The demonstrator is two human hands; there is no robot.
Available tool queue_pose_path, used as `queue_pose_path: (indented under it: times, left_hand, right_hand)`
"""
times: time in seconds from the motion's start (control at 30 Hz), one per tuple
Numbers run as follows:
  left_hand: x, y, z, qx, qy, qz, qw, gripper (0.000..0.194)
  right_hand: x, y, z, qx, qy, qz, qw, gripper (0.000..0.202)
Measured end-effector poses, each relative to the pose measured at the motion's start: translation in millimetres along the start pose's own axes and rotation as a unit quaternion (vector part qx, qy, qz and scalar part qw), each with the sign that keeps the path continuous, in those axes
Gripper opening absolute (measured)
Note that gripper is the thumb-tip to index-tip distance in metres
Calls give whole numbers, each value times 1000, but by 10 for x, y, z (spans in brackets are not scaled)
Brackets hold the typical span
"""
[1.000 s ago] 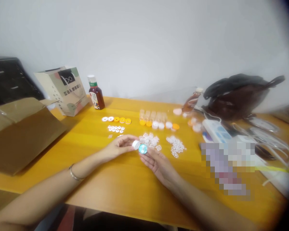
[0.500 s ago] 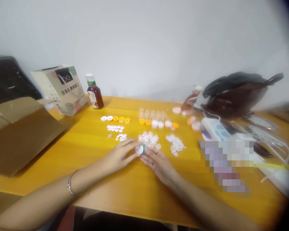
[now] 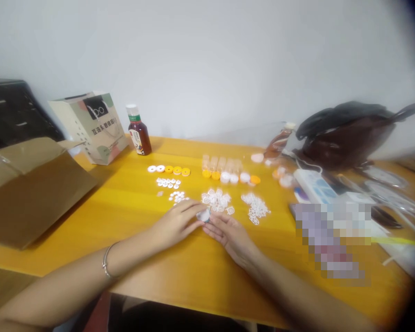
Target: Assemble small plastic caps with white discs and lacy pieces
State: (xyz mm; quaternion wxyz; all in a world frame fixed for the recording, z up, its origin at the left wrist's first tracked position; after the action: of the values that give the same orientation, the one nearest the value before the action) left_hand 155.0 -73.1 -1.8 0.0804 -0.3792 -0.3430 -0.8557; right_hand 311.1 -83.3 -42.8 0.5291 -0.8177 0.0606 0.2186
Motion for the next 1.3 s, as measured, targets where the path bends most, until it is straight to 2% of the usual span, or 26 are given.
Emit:
queue_pose_path:
  times: [0.77, 1.13, 1.3]
  left_hand:
    - [2, -32, -14, -19, -33, 7, 999, 29]
    - [-18, 6, -15, -40, -2, 59, 997, 26]
    - [-4, 2, -18, -43, -34, 48, 997, 26]
  right_hand:
    - [9, 28, 3, 9, -2, -23, 1000, 25]
    - [26, 43, 11, 2, -2, -4, 1000, 20]
    - [20, 35, 7, -3, -8, -15, 1000, 21]
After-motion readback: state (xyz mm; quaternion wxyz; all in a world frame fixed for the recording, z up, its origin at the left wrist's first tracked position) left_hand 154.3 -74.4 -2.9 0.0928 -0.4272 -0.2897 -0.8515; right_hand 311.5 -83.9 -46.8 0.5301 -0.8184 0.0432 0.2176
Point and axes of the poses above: each hand's wrist, its own z-axis towards the middle knuckle, its own x-axis out of the back of the hand, y = z × x, the point moved 3 cm from there along z, towards the middle knuckle, and after that the axes turned 6 degrees about -z, right-handed, at the moved point
